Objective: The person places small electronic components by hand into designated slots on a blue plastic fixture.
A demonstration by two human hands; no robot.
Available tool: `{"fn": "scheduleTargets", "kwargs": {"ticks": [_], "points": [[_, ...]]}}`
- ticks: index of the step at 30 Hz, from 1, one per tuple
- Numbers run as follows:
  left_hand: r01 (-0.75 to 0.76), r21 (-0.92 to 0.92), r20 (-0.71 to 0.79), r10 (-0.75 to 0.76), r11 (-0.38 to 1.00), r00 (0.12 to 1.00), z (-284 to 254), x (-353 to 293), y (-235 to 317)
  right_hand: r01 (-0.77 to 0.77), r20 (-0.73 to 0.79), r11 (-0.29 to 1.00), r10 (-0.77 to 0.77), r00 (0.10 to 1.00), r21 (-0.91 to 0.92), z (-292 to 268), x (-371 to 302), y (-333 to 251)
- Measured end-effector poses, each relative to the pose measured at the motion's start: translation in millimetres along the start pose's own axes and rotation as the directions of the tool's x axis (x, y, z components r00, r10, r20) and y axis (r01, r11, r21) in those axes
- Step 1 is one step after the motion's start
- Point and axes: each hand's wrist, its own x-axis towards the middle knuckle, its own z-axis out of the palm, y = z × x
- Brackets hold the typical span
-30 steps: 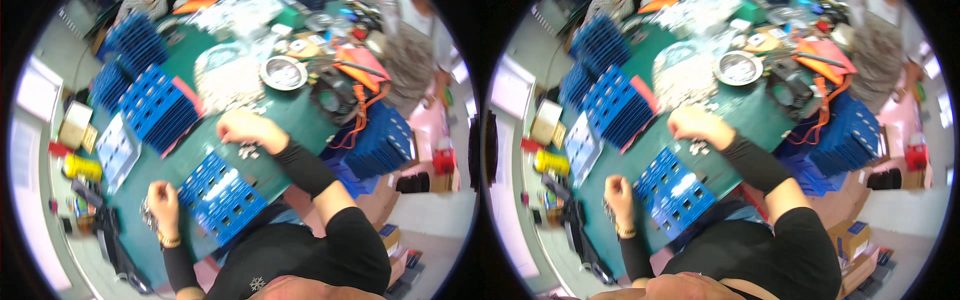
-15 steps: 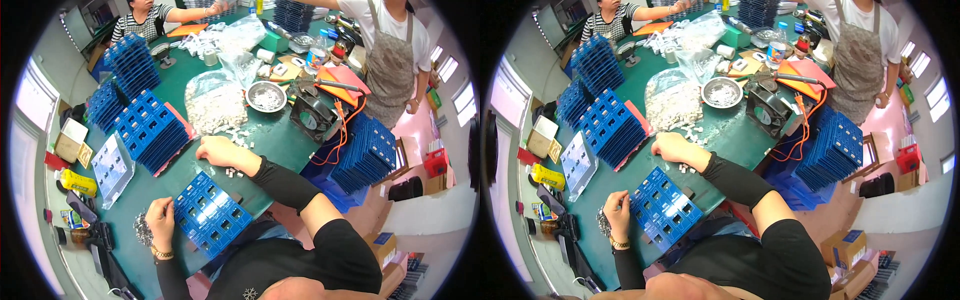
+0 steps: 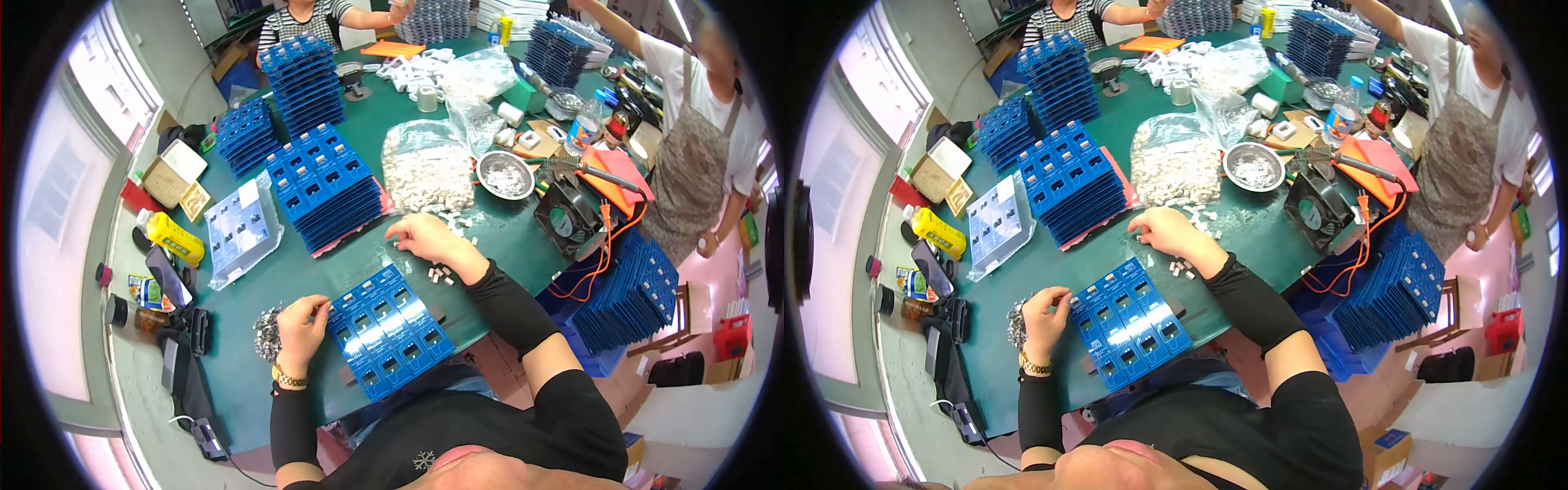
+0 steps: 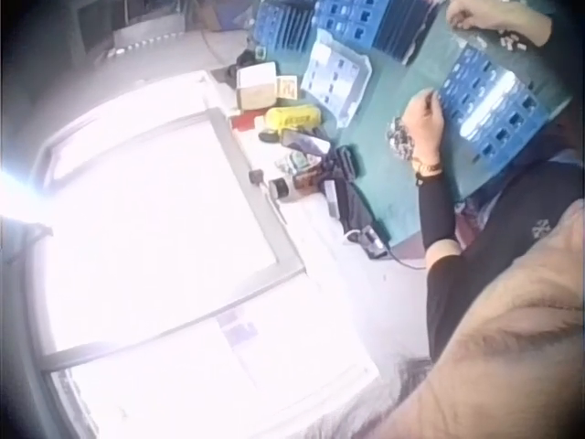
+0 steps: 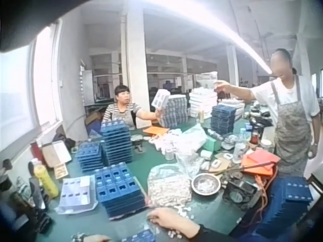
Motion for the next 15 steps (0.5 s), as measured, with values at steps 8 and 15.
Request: {"fn": "scheduleTargets", "kwargs": {"ticks": [8, 15], "points": [[-0.017, 0.0, -0.018, 0.017, 1.0, 1.0, -3, -1, -5, 0.076, 0.053, 0.994, -0.072, 0.996, -0.077, -9, -5, 5], [-0.034, 0.016, -0.05, 0.035, 0.999, 0.998, -8, -1, -2, -0.04, -0.033, 0.993, 0.037, 0.999, -0.108, -6, -6, -7]]}}
